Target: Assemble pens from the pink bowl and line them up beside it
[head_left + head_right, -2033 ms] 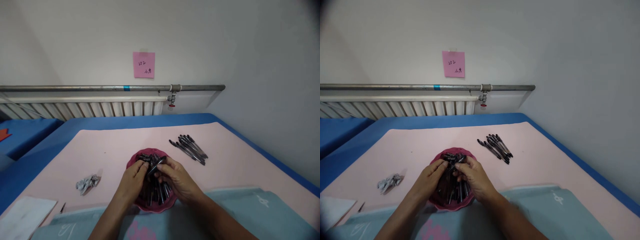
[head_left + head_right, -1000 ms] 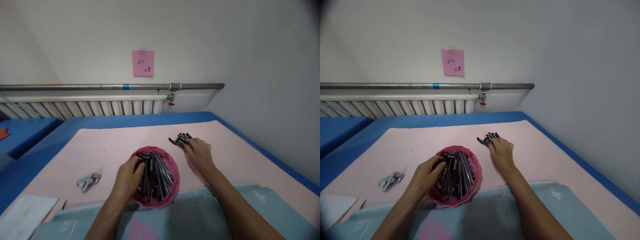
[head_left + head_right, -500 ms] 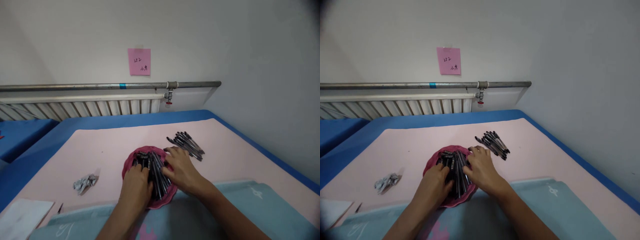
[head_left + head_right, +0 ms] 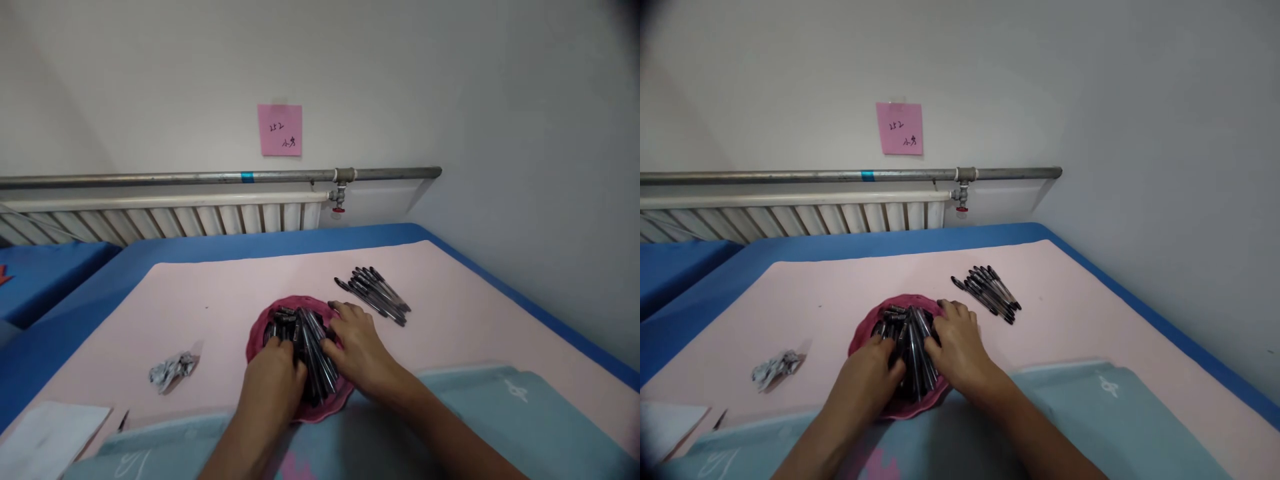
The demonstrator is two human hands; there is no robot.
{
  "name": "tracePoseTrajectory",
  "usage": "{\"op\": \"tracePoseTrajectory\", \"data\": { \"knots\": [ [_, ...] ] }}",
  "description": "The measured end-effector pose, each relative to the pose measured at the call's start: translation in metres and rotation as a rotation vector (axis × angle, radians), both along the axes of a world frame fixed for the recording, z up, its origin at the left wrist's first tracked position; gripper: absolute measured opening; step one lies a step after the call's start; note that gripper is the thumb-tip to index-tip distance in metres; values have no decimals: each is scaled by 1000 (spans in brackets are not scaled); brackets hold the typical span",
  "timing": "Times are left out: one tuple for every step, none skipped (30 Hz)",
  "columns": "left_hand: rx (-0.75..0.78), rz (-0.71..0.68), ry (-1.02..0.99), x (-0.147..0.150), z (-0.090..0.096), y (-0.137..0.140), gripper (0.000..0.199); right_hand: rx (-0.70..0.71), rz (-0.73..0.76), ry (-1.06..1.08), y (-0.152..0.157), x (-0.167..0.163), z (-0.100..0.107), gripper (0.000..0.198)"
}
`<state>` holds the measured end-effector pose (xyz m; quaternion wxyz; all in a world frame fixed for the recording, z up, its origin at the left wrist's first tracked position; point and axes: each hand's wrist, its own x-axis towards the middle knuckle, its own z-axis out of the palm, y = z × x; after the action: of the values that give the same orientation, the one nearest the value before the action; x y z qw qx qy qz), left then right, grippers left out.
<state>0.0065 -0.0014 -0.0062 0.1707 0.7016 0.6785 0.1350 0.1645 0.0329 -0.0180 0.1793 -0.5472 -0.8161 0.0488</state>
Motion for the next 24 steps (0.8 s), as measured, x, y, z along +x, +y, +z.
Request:
{"op": "tracePoseTrajectory", "data": {
  "knots": [
    [6,48,-104,-6,1,2,17,0,-7,39,1,1,1,9],
    [2,94,-236,-11,1,5,14,5,-11,83,1,1,3,9],
    [-4,152,-382,-17,3,8,12,11,-5,128,1,1,6,9],
    [-27,196,-563,-23,5,10,10,14,10,171,0,1,10,9],
    [-55,226,-771,-27,7,12,10,8,33,210,-1,1,13,11],
    [-80,255,-961,-31,9,14,10,-10,68,242,-3,0,17,13],
    [-97,281,-1134,-34,12,15,10,-35,107,264,-4,-1,20,15],
    [-103,312,-1275,-36,14,15,10,-59,146,272,-6,-1,22,16],
    [-98,349,-1376,-38,17,16,11,-76,179,269,-8,-2,23,17],
    [-85,386,-1447,-38,19,16,13,-82,204,256,-9,-3,24,17],
    [-67,415,-1497,-39,20,16,14,-80,223,239,-10,-3,24,17],
    [-48,433,-1534,-38,21,16,16,-71,235,222,-11,-4,23,17],
    [-29,440,-1560,-38,21,16,16,-61,243,210,-11,-4,22,17],
    [-13,440,-1579,-37,22,16,16,-52,251,200,-11,-5,21,17],
    [-2,434,-1594,-36,21,17,16,-47,258,193,-11,-5,20,16],
    [2,427,-1605,-35,21,17,16,-44,263,186,-11,-5,19,16],
    [-1,419,-1612,-34,21,17,16,-44,267,180,-11,-6,18,16],
    [-8,410,-1614,-33,20,17,15,-44,270,172,-11,-6,17,16],
    [-14,401,-1613,-32,20,17,15,-44,273,166,-11,-6,16,16],
    [-18,394,-1609,-32,20,17,15,-42,274,163,-11,-6,16,16],
    [-17,391,-1605,-32,20,16,14,-39,276,163,-11,-6,15,16],
    [-15,391,-1600,-31,20,16,13,-37,277,164,-11,-7,15,16],
    [-14,389,-1597,-31,20,16,13,-37,278,166,-11,-7,15,16],
    [-14,386,-1595,-32,20,16,13,-39,278,168,-11,-7,15,16]
  ]
}}
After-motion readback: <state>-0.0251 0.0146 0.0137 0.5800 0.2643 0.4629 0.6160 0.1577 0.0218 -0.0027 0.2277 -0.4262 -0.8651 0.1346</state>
